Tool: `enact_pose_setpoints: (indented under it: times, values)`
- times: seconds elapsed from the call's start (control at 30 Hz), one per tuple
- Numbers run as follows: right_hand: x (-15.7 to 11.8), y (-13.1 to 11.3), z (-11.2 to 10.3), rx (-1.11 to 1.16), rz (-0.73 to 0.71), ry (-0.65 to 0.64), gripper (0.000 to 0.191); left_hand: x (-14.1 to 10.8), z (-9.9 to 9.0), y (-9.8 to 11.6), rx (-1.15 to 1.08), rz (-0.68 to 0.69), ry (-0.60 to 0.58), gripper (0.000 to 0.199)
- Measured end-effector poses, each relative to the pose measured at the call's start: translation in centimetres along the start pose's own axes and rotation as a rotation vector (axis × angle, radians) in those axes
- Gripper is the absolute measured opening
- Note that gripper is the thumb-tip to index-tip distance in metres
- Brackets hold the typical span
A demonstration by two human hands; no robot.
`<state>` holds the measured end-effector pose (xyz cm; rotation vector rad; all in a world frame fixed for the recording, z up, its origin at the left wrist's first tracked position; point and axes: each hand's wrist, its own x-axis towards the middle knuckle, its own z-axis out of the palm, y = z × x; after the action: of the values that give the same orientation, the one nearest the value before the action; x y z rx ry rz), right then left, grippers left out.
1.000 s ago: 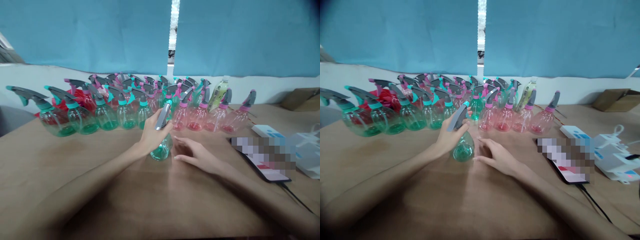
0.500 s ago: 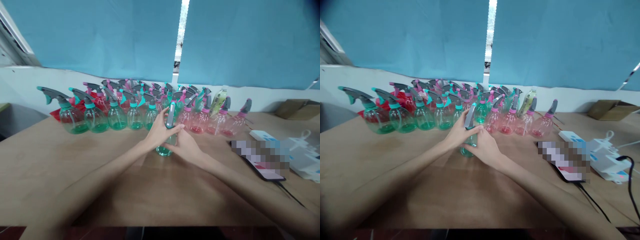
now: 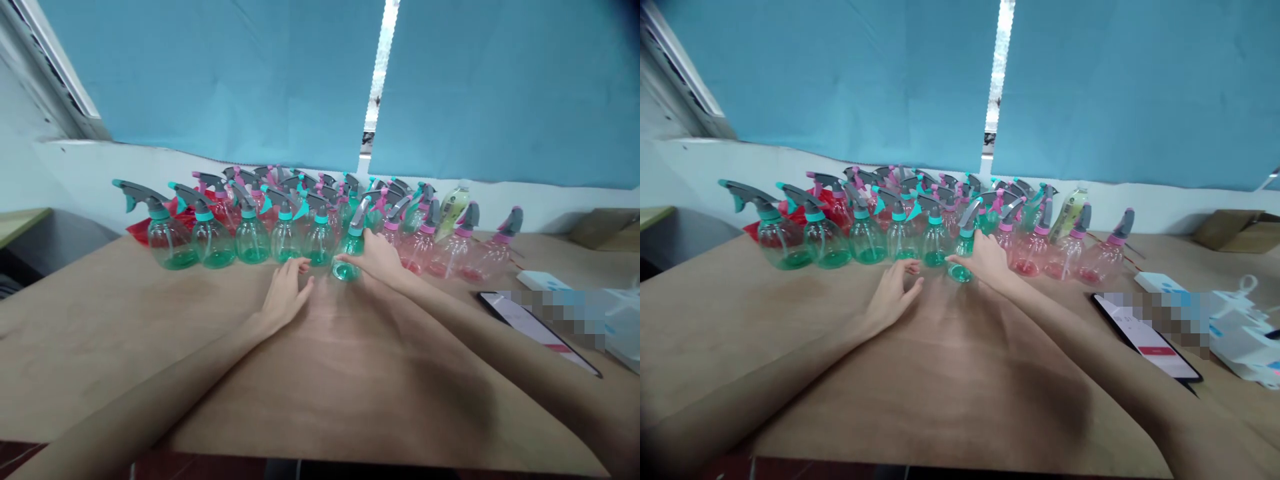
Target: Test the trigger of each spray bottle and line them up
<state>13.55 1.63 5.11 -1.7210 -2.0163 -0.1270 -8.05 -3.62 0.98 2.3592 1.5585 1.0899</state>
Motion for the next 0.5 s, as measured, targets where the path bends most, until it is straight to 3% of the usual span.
enact_pose_setpoints:
  times: [0.23, 0.5]
  values:
    - [1.4, -0.5, -0.1, -0.106, 0.1, -0.048, 0.065, -0.5, 0.1, 1.1, -0.011, 0.059, -0.062, 0.028]
    - [2.2, 0.0, 0.6, -0.039, 0.114, -0.057, 0.064, 1.2, 0.0, 1.2, -0.013, -0.142, -0.133, 0.031]
